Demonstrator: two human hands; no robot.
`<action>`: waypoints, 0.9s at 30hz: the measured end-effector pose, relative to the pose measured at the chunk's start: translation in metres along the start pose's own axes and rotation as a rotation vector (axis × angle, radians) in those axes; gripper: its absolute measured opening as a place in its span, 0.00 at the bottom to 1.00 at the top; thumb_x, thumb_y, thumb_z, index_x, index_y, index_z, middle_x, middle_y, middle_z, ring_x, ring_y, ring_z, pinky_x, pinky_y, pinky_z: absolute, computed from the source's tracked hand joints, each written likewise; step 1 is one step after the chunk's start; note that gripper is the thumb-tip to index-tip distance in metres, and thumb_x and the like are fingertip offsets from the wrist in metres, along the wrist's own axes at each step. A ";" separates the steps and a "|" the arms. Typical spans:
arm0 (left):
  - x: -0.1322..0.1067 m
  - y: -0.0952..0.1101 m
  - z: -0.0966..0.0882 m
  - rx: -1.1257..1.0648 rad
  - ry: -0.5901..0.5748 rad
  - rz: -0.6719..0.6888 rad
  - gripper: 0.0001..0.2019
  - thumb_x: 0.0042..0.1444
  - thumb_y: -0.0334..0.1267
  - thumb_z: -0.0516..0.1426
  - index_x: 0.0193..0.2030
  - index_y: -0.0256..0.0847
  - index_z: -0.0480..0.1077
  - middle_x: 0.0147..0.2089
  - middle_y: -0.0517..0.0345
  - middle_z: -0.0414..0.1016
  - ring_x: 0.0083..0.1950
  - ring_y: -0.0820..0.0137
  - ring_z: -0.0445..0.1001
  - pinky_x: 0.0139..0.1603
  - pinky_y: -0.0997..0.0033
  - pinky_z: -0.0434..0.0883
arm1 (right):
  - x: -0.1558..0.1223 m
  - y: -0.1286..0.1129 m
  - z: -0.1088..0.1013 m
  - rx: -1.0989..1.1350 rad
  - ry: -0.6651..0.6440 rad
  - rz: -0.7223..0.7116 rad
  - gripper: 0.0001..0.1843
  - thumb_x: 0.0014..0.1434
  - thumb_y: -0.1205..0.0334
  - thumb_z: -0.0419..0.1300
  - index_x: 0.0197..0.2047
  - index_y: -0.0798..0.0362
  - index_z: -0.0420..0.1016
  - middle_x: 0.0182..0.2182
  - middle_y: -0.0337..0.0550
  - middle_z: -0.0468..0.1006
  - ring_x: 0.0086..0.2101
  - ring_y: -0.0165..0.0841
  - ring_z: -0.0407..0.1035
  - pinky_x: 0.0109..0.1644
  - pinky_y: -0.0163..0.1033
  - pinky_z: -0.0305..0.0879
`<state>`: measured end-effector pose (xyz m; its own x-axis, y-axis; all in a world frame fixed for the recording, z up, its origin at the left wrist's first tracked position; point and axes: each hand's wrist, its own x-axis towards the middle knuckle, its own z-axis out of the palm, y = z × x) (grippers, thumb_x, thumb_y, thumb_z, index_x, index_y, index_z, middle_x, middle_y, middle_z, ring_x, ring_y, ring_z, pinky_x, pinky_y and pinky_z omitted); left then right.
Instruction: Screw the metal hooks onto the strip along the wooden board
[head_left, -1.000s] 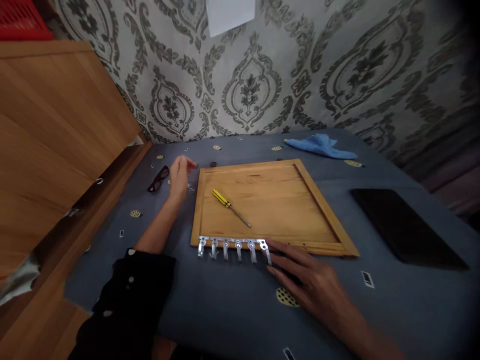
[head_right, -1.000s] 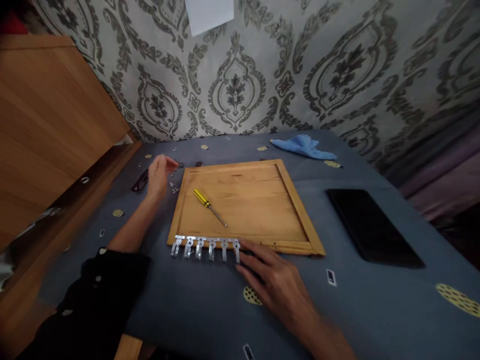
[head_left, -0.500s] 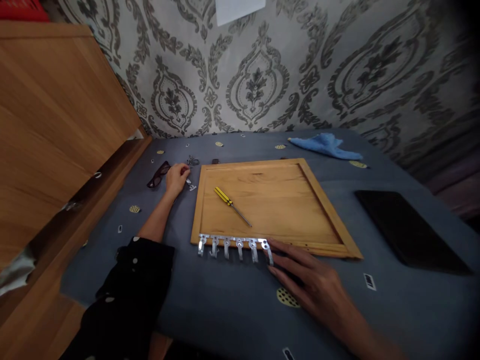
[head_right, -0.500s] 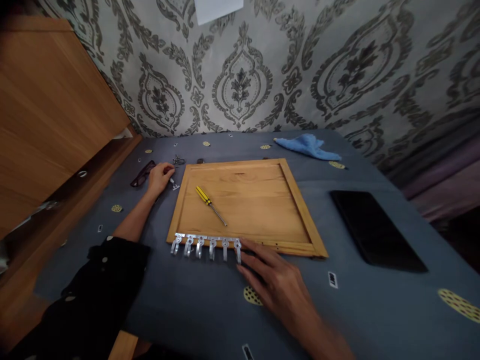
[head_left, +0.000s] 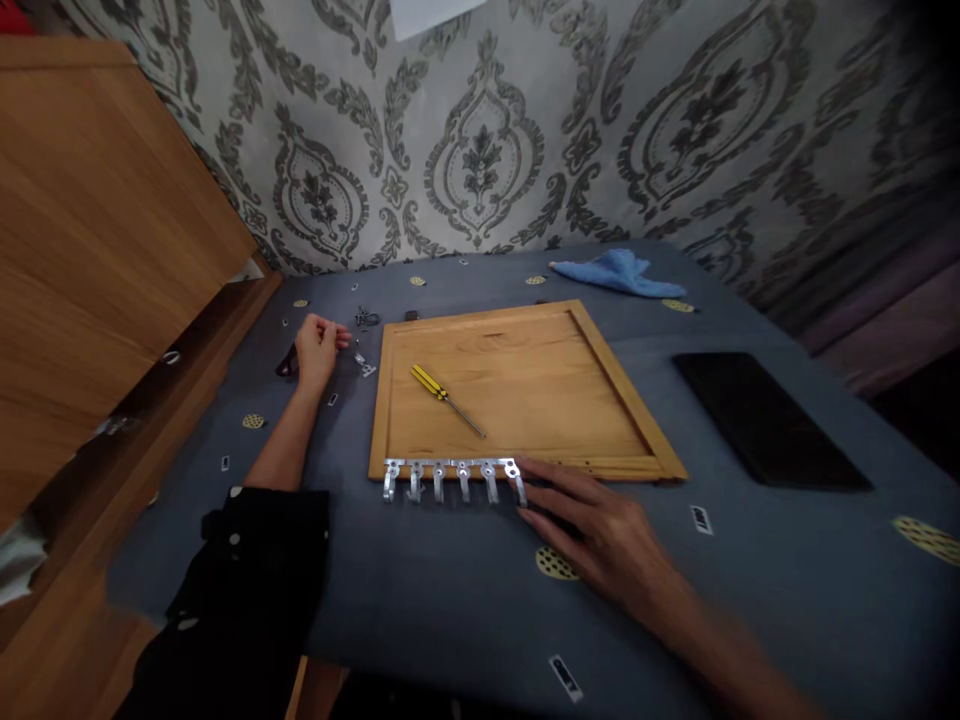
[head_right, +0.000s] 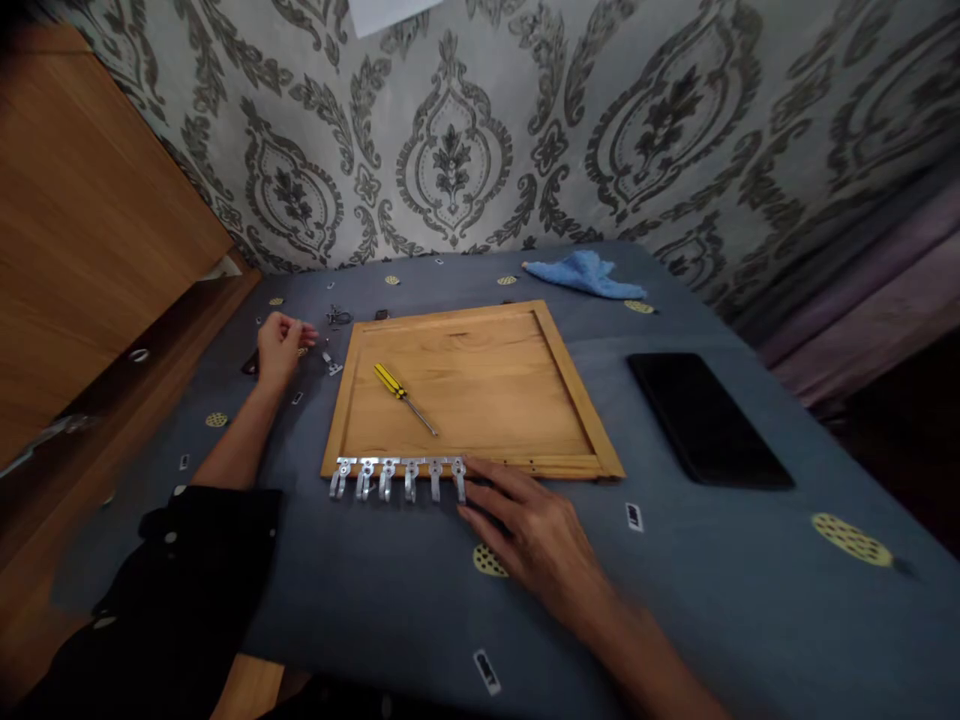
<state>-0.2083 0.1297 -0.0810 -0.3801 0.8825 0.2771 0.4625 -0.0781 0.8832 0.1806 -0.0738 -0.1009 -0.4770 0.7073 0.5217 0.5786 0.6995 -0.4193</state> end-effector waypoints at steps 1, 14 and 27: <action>-0.002 0.003 0.001 -0.029 -0.009 -0.004 0.17 0.66 0.45 0.58 0.55 0.36 0.70 0.49 0.51 0.75 0.45 0.68 0.77 0.44 0.63 0.79 | 0.000 0.000 0.000 -0.003 0.003 0.000 0.12 0.66 0.65 0.59 0.47 0.50 0.83 0.52 0.49 0.83 0.47 0.40 0.81 0.49 0.47 0.82; -0.043 0.075 0.018 -0.260 -0.376 0.096 0.10 0.55 0.38 0.65 0.28 0.39 0.69 0.20 0.64 0.71 0.15 0.79 0.64 0.14 0.80 0.59 | 0.002 -0.004 -0.001 -0.004 -0.013 0.021 0.12 0.68 0.63 0.58 0.48 0.51 0.83 0.52 0.49 0.83 0.48 0.37 0.80 0.52 0.45 0.80; -0.088 0.127 0.026 -0.311 -0.836 0.105 0.16 0.47 0.44 0.71 0.35 0.34 0.76 0.29 0.55 0.81 0.28 0.71 0.80 0.26 0.78 0.73 | 0.000 -0.005 0.001 0.007 -0.027 0.047 0.11 0.68 0.61 0.59 0.48 0.52 0.83 0.54 0.51 0.81 0.49 0.39 0.80 0.51 0.46 0.80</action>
<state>-0.0954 0.0543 -0.0030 0.4153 0.9038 0.1036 0.1783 -0.1925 0.9650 0.1771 -0.0773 -0.0995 -0.4672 0.7415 0.4815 0.5962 0.6664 -0.4478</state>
